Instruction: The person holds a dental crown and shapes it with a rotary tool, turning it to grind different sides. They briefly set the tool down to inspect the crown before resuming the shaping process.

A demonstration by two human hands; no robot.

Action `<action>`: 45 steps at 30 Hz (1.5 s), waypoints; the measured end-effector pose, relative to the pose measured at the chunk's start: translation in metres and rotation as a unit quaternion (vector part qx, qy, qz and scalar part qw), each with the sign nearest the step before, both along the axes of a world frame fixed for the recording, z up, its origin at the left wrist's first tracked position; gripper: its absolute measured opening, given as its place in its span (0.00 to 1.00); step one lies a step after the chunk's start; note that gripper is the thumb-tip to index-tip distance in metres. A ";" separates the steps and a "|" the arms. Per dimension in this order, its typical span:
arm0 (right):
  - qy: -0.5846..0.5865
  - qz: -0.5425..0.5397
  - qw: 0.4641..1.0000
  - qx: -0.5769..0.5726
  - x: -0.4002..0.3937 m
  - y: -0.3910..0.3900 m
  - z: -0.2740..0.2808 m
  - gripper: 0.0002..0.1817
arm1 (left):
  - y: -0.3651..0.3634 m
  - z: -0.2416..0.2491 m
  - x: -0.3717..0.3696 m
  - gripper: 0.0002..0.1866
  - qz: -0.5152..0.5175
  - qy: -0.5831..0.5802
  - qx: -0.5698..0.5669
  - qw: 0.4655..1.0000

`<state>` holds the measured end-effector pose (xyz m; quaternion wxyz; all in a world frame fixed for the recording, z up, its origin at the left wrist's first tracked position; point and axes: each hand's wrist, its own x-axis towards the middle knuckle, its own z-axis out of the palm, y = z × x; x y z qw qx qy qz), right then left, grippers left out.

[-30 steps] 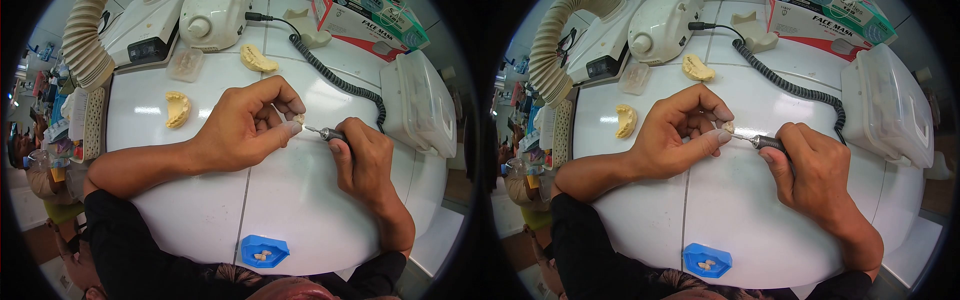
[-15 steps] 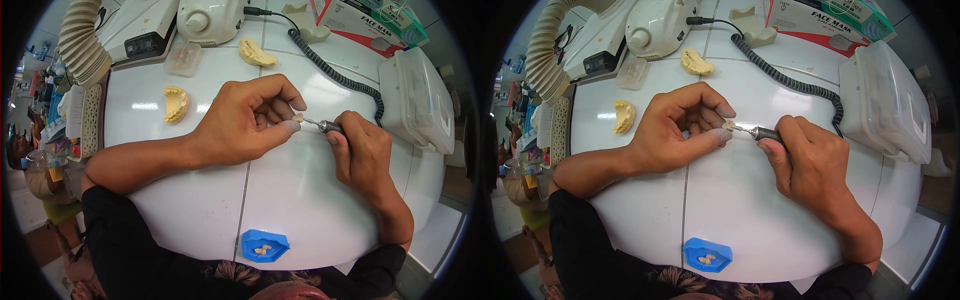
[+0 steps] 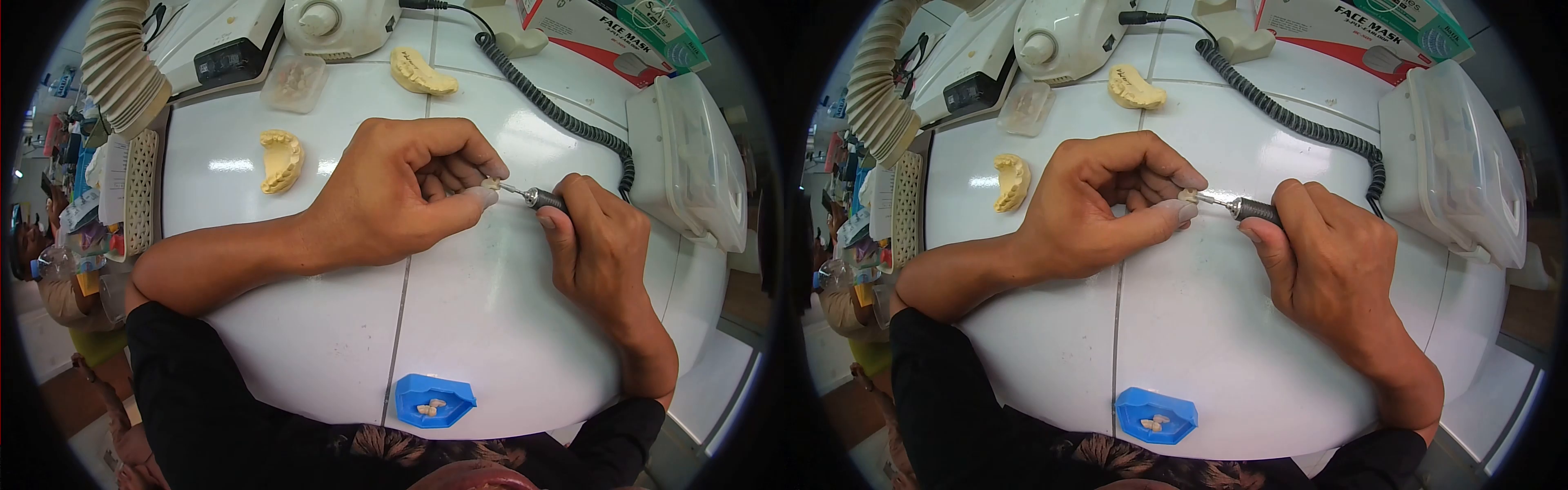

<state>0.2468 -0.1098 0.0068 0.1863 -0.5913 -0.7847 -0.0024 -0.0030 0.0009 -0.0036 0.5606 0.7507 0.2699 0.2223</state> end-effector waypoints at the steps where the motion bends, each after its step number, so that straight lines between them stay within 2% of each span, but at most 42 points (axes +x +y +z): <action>1: -0.002 0.001 1.000 0.000 0.000 0.000 0.000 0.20 | -0.001 -0.001 0.000 0.13 0.002 -0.003 -0.004 1.000; 17: -0.032 0.008 0.999 -0.006 -0.002 0.001 0.003 0.22 | -0.001 -0.002 0.003 0.11 -0.005 -0.011 -0.002 1.000; 24: -0.047 0.004 0.999 -0.016 -0.005 0.000 0.004 0.21 | -0.001 -0.003 0.003 0.11 -0.005 0.001 0.028 1.000; 33: -0.060 -0.011 0.998 -0.005 -0.009 -0.001 0.004 0.21 | -0.001 0.000 0.006 0.11 0.015 0.031 -0.004 0.999; 45: -0.060 -0.008 0.998 -0.016 -0.008 0.000 0.005 0.22 | 0.000 0.003 0.005 0.11 0.001 0.044 0.017 0.999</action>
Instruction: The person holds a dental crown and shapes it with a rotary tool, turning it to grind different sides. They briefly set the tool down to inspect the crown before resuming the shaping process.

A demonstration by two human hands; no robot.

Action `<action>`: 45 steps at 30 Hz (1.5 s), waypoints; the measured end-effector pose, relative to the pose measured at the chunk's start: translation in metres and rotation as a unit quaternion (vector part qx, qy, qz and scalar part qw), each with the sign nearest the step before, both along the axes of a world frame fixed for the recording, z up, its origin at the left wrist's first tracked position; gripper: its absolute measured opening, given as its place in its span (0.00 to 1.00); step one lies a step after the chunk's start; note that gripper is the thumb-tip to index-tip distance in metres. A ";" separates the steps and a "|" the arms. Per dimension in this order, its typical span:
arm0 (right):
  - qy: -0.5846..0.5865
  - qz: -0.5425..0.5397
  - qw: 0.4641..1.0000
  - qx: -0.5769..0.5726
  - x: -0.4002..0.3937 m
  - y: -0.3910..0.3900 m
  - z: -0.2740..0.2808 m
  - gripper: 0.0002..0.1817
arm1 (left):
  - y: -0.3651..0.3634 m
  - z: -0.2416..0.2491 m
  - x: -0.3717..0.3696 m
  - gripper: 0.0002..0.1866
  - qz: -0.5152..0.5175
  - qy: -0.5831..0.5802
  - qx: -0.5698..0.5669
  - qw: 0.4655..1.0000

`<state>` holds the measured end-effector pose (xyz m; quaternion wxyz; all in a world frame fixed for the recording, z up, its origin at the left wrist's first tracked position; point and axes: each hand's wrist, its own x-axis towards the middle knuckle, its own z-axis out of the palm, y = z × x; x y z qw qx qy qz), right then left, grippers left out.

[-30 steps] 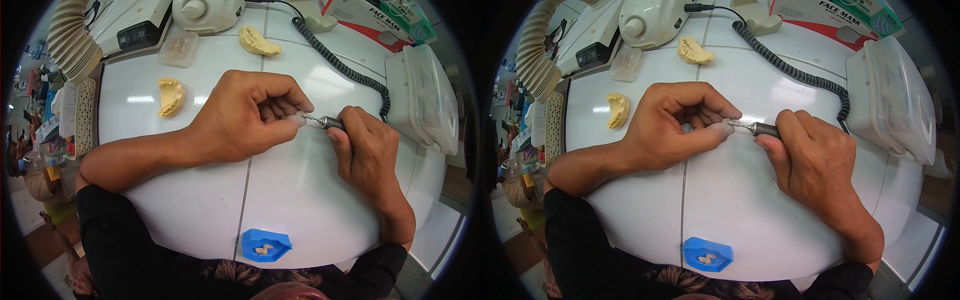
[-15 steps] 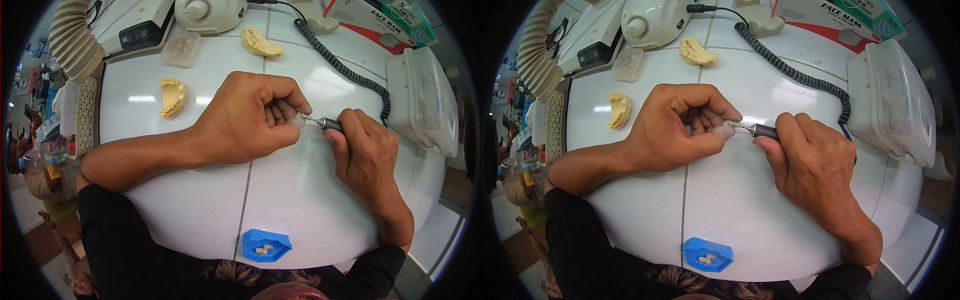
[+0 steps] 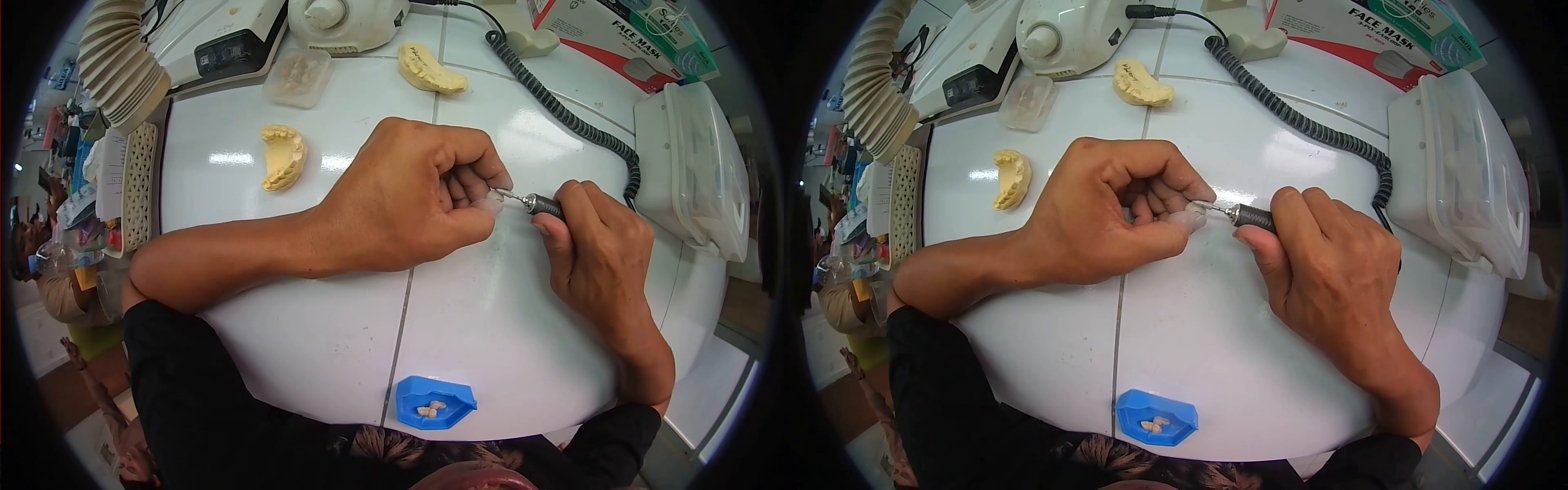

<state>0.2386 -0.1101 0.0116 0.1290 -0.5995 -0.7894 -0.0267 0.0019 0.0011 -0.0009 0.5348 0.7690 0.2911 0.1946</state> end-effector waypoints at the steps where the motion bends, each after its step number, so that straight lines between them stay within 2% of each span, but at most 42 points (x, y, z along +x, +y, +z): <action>1: 0.000 0.000 1.000 0.005 0.000 0.000 -0.001 0.22 | 0.000 -0.001 0.000 0.11 0.001 -0.001 0.003 1.000; 15: 0.003 0.019 1.000 0.019 0.005 0.000 -0.003 0.22 | 0.000 0.001 0.001 0.11 -0.010 0.006 0.005 1.000; 23: 0.081 0.030 0.995 0.057 0.013 -0.004 -0.005 0.19 | -0.001 -0.009 -0.007 0.13 -0.006 -0.072 -0.064 0.995; 31: 0.062 0.007 0.997 0.043 0.014 -0.009 -0.002 0.19 | -0.001 -0.004 -0.005 0.13 0.018 -0.099 -0.138 0.985; 34: 0.052 0.008 0.997 0.056 0.018 -0.008 0.001 0.19 | 0.000 -0.005 -0.006 0.12 0.030 -0.112 -0.146 0.982; 37: 0.047 0.003 0.997 0.053 0.016 -0.010 -0.001 0.20 | 0.003 -0.013 -0.008 0.11 0.011 -0.130 -0.101 0.986; 45: 0.049 -0.001 0.997 0.056 0.018 -0.010 -0.003 0.19 | 0.000 -0.006 -0.009 0.09 0.019 -0.107 -0.137 0.985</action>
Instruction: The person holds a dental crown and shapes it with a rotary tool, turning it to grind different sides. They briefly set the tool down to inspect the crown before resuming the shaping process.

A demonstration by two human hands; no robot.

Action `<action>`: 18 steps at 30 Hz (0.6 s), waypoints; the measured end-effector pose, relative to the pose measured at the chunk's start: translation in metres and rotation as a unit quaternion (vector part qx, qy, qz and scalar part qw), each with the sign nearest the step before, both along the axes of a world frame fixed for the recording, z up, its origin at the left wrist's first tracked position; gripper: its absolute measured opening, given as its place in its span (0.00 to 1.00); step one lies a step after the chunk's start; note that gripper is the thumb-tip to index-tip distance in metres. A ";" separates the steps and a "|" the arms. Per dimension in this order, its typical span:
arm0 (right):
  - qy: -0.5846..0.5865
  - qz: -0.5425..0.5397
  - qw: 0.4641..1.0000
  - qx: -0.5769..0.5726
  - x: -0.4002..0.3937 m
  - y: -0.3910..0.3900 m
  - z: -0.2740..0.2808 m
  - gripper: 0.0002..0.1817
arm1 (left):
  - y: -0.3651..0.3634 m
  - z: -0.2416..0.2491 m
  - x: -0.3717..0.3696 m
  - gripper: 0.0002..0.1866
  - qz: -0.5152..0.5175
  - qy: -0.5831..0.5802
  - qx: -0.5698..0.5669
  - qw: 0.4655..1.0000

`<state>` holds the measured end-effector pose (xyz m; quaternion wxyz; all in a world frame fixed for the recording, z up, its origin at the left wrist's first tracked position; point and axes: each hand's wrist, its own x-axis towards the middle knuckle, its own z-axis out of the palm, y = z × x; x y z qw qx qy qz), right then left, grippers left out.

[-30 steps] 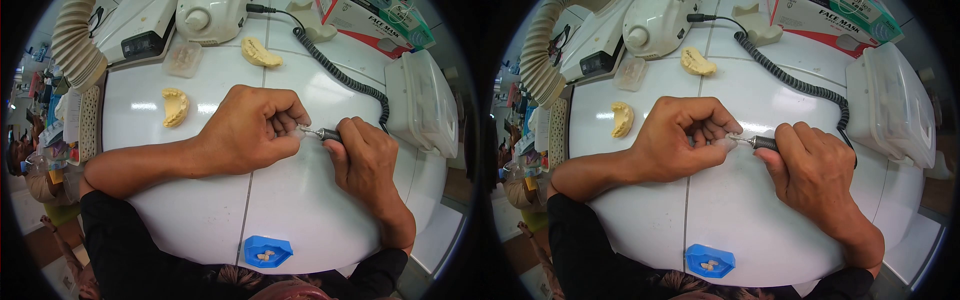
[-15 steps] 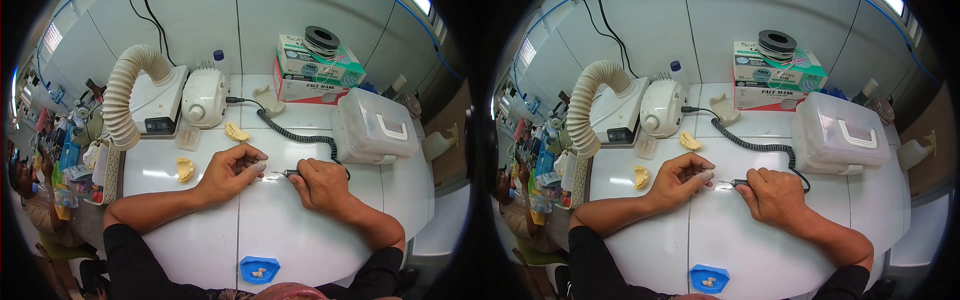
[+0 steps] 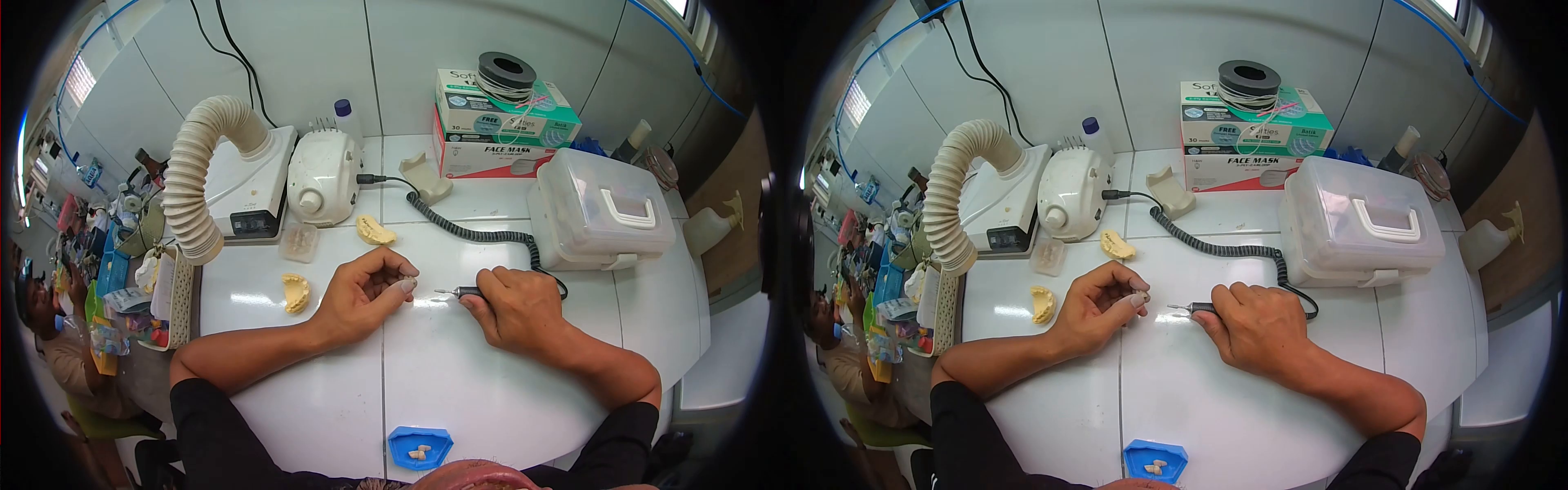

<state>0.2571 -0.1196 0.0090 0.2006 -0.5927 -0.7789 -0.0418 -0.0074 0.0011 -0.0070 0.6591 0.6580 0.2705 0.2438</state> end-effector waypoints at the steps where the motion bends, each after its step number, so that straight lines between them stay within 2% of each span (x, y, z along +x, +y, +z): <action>1: -0.003 0.000 1.000 0.000 0.000 -0.001 0.000 0.19 | 0.000 -0.001 0.000 0.08 -0.002 -0.002 -0.002 1.000; 18: 0.003 0.021 1.000 -0.009 0.004 0.005 0.000 0.21 | 0.004 -0.003 -0.006 0.11 -0.049 -0.012 0.050 0.997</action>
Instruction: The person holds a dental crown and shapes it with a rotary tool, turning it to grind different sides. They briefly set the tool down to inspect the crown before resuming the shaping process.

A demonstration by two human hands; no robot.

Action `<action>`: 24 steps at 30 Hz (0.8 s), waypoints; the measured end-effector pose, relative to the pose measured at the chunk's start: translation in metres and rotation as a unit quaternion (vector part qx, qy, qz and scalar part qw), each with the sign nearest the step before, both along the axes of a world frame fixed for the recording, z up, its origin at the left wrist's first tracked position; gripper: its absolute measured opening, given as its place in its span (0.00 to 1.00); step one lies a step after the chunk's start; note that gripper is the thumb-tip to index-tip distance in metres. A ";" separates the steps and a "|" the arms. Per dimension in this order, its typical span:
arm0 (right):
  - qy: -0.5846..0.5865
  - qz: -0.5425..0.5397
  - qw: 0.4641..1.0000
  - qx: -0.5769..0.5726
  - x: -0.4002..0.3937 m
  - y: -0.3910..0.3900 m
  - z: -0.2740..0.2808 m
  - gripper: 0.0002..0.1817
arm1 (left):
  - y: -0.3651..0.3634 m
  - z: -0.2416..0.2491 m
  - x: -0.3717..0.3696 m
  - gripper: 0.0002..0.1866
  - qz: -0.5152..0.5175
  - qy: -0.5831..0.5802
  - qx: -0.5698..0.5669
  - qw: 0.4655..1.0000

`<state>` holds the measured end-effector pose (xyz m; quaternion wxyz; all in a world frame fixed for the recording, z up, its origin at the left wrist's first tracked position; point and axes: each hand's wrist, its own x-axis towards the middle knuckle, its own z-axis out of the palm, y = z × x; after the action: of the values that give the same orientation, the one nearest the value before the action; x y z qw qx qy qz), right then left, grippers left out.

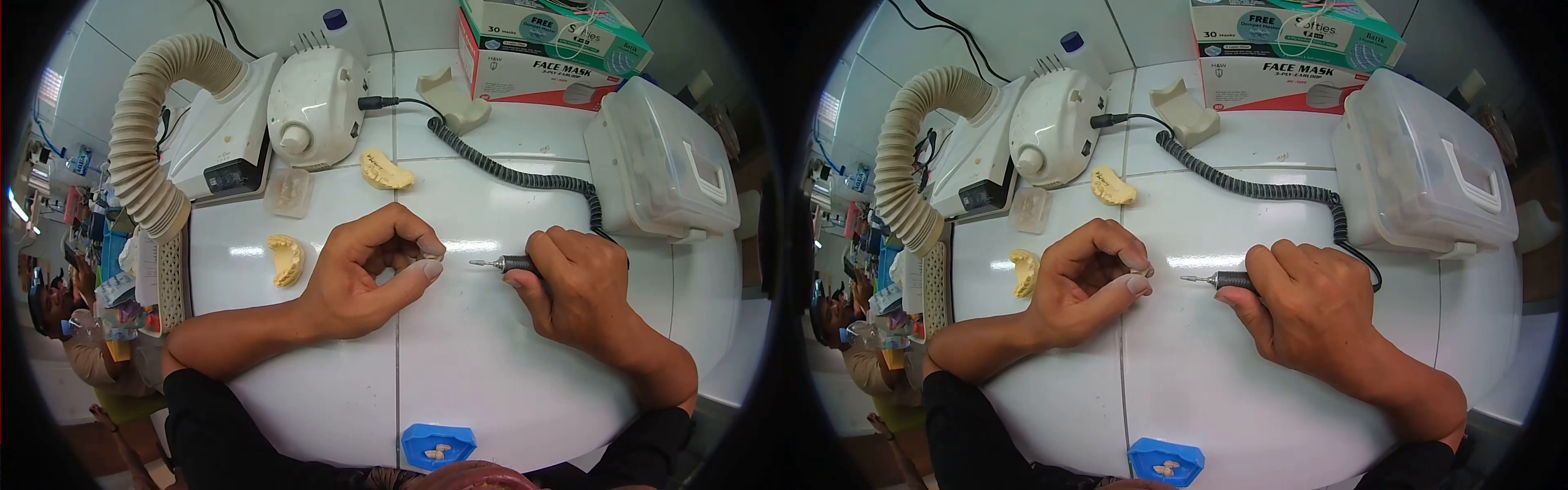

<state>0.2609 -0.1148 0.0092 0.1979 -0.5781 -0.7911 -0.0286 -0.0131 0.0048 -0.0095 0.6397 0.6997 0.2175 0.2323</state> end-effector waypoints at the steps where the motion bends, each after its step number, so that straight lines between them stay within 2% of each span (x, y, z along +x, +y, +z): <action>1: 0.000 0.000 1.000 0.001 -0.001 -0.001 -0.001 0.21 | -0.001 0.001 -0.001 0.12 0.000 0.006 0.006 1.000; 9: 0.001 -0.004 1.000 -0.004 0.000 -0.001 -0.001 0.21 | -0.003 -0.002 0.004 0.09 0.029 -0.021 0.042 0.998; 12: 0.002 -0.002 1.000 0.000 0.001 0.000 -0.002 0.21 | -0.003 -0.003 0.004 0.11 0.027 -0.017 0.036 0.999; 15: 0.000 -0.001 1.000 0.001 0.001 -0.001 -0.001 0.21 | 0.000 0.006 0.000 0.10 -0.006 0.056 0.035 0.998; 24: 0.000 0.000 1.000 -0.002 0.001 0.000 -0.001 0.20 | -0.001 0.008 0.002 0.12 0.005 0.041 -0.003 0.999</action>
<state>0.2617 -0.1153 0.0079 0.1965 -0.5784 -0.7913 -0.0273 -0.0113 0.0034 -0.0020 0.6313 0.7053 0.2482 0.2059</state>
